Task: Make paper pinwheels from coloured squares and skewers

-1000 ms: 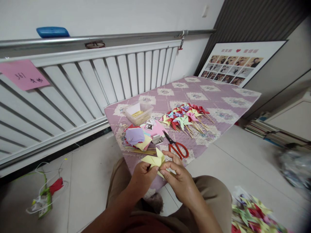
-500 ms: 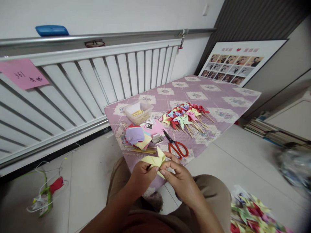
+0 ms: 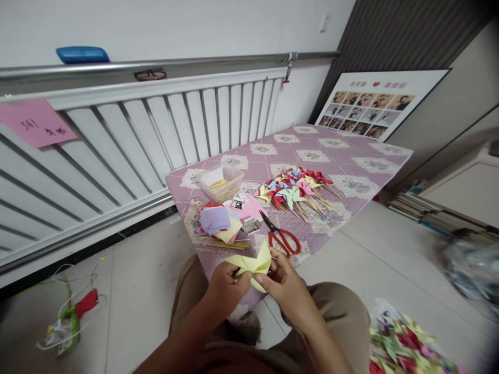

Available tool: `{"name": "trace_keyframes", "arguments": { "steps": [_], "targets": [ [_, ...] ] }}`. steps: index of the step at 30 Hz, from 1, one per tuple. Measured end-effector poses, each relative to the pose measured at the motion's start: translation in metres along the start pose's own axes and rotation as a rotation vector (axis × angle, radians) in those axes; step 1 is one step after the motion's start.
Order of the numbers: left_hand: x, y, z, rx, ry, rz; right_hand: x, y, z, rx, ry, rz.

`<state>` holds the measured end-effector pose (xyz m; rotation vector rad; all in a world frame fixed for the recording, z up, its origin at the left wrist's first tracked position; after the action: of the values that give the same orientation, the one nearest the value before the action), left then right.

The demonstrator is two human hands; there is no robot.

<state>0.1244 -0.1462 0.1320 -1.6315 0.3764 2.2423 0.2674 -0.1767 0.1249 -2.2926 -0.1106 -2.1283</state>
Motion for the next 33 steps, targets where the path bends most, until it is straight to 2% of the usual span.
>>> {"name": "trace_keyframes", "arguments": {
  "steps": [4, 14, 20, 25, 33],
  "targets": [
    [0.0027, 0.0011, -0.0014, -0.014, -0.022, 0.01, 0.0, 0.0028, -0.0012, 0.103, -0.102, -0.097],
    [0.008, -0.0004, -0.0039, -0.078, -0.05, 0.11, -0.0035, 0.0019, -0.0015, 0.022, -0.109, -0.09],
    [0.0079, 0.0004, -0.0024, -0.075, -0.106, 0.052, -0.0052, 0.003, -0.0002, 0.022, -0.097, -0.099],
    [0.0041, 0.0012, -0.0038, -0.018, -0.136, 0.0, -0.0047, 0.0036, -0.0005, 0.034, -0.14, -0.085],
    [0.0076, 0.0039, -0.0077, -0.025, -0.141, -0.013, -0.0047, 0.0071, -0.0023, 0.026, -0.163, -0.141]
  ]
}}
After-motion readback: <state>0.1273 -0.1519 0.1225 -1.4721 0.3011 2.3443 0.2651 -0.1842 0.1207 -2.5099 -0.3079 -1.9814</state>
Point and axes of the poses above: each hand's wrist, its own y-axis away from the middle knuckle, its own z-axis out of the back of the hand, x = y × z, the point moved 2 cm from there along -y, towards the middle knuckle, and after that the axes turned 7 degrees about x, right-handed, at the moved point
